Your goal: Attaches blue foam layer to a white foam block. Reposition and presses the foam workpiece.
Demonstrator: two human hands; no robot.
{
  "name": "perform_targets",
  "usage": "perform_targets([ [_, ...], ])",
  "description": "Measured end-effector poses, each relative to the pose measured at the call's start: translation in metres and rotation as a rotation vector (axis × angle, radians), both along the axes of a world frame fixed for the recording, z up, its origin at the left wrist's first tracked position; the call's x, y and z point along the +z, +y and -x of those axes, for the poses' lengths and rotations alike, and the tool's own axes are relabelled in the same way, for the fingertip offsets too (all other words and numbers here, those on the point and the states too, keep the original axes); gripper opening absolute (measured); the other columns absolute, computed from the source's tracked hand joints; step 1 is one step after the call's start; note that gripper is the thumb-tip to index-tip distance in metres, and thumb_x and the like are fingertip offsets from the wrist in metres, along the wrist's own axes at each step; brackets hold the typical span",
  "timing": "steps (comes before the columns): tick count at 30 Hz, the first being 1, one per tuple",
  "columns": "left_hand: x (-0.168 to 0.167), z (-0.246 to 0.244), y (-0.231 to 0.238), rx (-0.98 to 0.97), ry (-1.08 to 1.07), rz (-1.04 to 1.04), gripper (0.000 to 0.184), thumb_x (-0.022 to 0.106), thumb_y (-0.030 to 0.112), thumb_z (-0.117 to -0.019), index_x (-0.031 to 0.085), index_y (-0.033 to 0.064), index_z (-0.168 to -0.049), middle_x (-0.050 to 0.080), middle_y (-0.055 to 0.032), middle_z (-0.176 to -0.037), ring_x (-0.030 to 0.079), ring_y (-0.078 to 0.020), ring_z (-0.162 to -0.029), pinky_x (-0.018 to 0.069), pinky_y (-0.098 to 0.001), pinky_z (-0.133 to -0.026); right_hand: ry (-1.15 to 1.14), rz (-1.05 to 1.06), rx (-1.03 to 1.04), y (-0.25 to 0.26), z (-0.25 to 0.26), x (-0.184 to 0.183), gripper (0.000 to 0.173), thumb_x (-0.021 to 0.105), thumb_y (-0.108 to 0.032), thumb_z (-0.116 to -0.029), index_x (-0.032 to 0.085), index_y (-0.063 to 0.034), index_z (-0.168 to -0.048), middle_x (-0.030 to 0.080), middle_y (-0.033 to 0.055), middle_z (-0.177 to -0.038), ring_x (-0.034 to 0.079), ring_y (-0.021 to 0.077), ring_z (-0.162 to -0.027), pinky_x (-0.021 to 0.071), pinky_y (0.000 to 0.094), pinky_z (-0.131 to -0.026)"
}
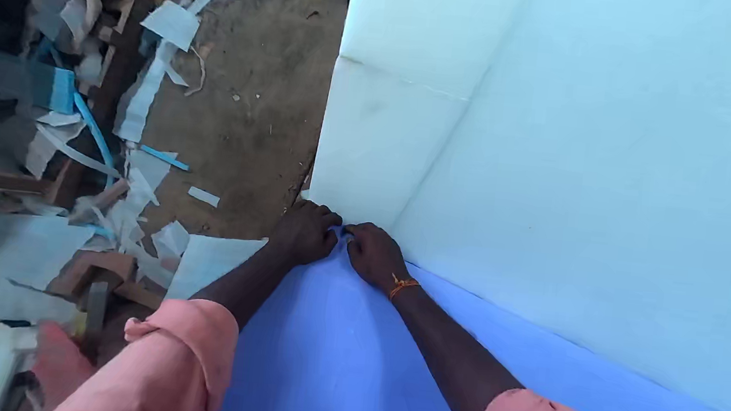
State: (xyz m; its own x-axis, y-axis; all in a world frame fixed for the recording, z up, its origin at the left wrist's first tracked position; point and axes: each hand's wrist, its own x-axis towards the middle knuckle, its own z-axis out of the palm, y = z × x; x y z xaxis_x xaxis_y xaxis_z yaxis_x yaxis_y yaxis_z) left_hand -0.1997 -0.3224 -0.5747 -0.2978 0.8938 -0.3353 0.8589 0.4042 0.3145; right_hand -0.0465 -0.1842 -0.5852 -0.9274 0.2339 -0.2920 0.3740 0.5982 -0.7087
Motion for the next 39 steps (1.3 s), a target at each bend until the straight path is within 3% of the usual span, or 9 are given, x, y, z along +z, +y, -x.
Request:
perform_targets([
  [5, 0.042, -0.001, 0.031, 0.068, -0.192, 0.453, 0.045, 0.039, 0.04, -0.1089, 0.072, 0.0141, -0.124, 0.071, -0.0144, -0.12, 0.065, -0.0355, -0.118, 0.0501, -0.0602, -0.098, -0.308, -0.047, 0.123, -0.004, 0.02, 0.015, 0.036, 0.047, -0.031, -0.1063, 0.072, -0.0074, -0.118, 0.071, 0.0183, -0.11, 0.068, 0.0374, -0.106, 0.0541, 0.0584, -0.086],
  [7, 0.043, -0.003, 0.023, 0.084, -0.189, 0.37, 0.052, 0.042, 0.043, -0.1063, 0.077, 0.0049, -0.1, 0.074, -0.0207, -0.1, 0.071, -0.0406, -0.099, 0.0549, -0.0649, -0.081, -0.497, 0.024, 0.143, -0.01, 0.033, 0.02, 0.038, 0.053, -0.038, -0.1024, 0.072, -0.0048, -0.102, 0.072, 0.0206, -0.102, 0.069, 0.0404, -0.1, 0.0532, 0.0635, -0.079],
  [10, 0.082, 0.02, 0.057, 0.105, -0.37, 0.628, 0.047, 0.04, 0.035, -0.111, 0.069, 0.0, -0.125, 0.066, -0.0226, -0.13, 0.059, -0.0396, -0.128, 0.0428, -0.0638, -0.106, -0.556, 0.092, 0.164, 0.007, 0.044, 0.023, 0.039, 0.05, -0.036, -0.1042, 0.071, -0.0057, -0.116, 0.07, 0.0199, -0.117, 0.066, 0.0386, -0.114, 0.0504, 0.0623, -0.093],
  [15, 0.021, 0.011, -0.014, 0.079, -0.134, 0.164, 0.046, 0.039, 0.036, -0.1068, 0.066, 0.0137, -0.137, 0.061, -0.0063, -0.143, 0.053, -0.0221, -0.138, 0.0405, -0.0454, -0.117, -0.506, 0.044, 0.109, 0.004, 0.039, 0.01, 0.047, 0.043, -0.045, -0.1049, 0.072, -0.0135, -0.122, 0.07, 0.0147, -0.124, 0.064, 0.0348, -0.12, 0.0503, 0.0603, -0.096],
  [21, 0.049, -0.002, 0.04, 0.224, -0.196, 0.696, 0.041, 0.047, 0.041, -0.1067, 0.071, 0.0103, -0.122, 0.067, -0.0142, -0.129, 0.062, -0.0346, -0.124, 0.0498, -0.0611, -0.1, -0.485, 0.034, 0.087, -0.007, 0.032, 0.001, 0.044, 0.047, -0.045, -0.1036, 0.075, -0.013, -0.114, 0.069, 0.0145, -0.123, 0.061, 0.0353, -0.122, 0.0444, 0.0633, -0.098],
  [24, 0.019, 0.008, 0.039, 0.24, -0.16, 0.59, 0.047, 0.047, 0.047, -0.102, 0.075, 0.0099, -0.105, 0.072, -0.0161, -0.114, 0.068, -0.037, -0.11, 0.0538, -0.0655, -0.089, -0.501, 0.06, 0.103, 0.002, 0.033, 0.006, 0.048, 0.041, -0.046, -0.1055, 0.068, -0.0164, -0.132, 0.062, 0.0136, -0.139, 0.053, 0.0349, -0.134, 0.0413, 0.0623, -0.106],
  [30, 0.027, -0.02, 0.025, 0.124, -0.02, 0.451, 0.052, 0.03, 0.039, -0.1112, 0.067, 0.0072, -0.129, 0.065, -0.0131, -0.134, 0.057, -0.0297, -0.132, 0.0398, -0.051, -0.116, -0.399, 0.063, 0.063, -0.001, 0.016, -0.001, 0.05, 0.038, -0.045, -0.1055, 0.059, -0.0198, -0.143, 0.056, 0.0074, -0.148, 0.048, 0.0287, -0.14, 0.0362, 0.0574, -0.112],
  [35, 0.018, -0.014, 0.021, 0.17, -0.131, 0.383, 0.046, 0.035, 0.037, -0.11, 0.073, 0.0121, -0.12, 0.07, -0.0103, -0.125, 0.064, -0.029, -0.122, 0.0506, -0.0529, -0.103, -0.271, 0.081, -0.01, -0.001, 0.008, -0.013, 0.043, 0.048, -0.043, -0.1022, 0.068, -0.0201, -0.132, 0.066, 0.0071, -0.133, 0.056, 0.0281, -0.129, 0.0404, 0.0584, -0.106],
  [39, 0.026, -0.016, 0.032, 0.301, -0.146, 0.476, 0.05, 0.034, 0.042, -0.1084, 0.072, 0.0125, -0.121, 0.07, -0.0124, -0.126, 0.062, -0.0328, -0.125, 0.0483, -0.0573, -0.105, -0.155, 0.108, -0.076, 0.003, -0.014, 0.0, 0.048, 0.043, -0.038, -0.1052, 0.055, -0.0177, -0.147, 0.065, 0.005, -0.139, 0.06, 0.0241, -0.13, 0.0462, 0.0499, -0.111],
])
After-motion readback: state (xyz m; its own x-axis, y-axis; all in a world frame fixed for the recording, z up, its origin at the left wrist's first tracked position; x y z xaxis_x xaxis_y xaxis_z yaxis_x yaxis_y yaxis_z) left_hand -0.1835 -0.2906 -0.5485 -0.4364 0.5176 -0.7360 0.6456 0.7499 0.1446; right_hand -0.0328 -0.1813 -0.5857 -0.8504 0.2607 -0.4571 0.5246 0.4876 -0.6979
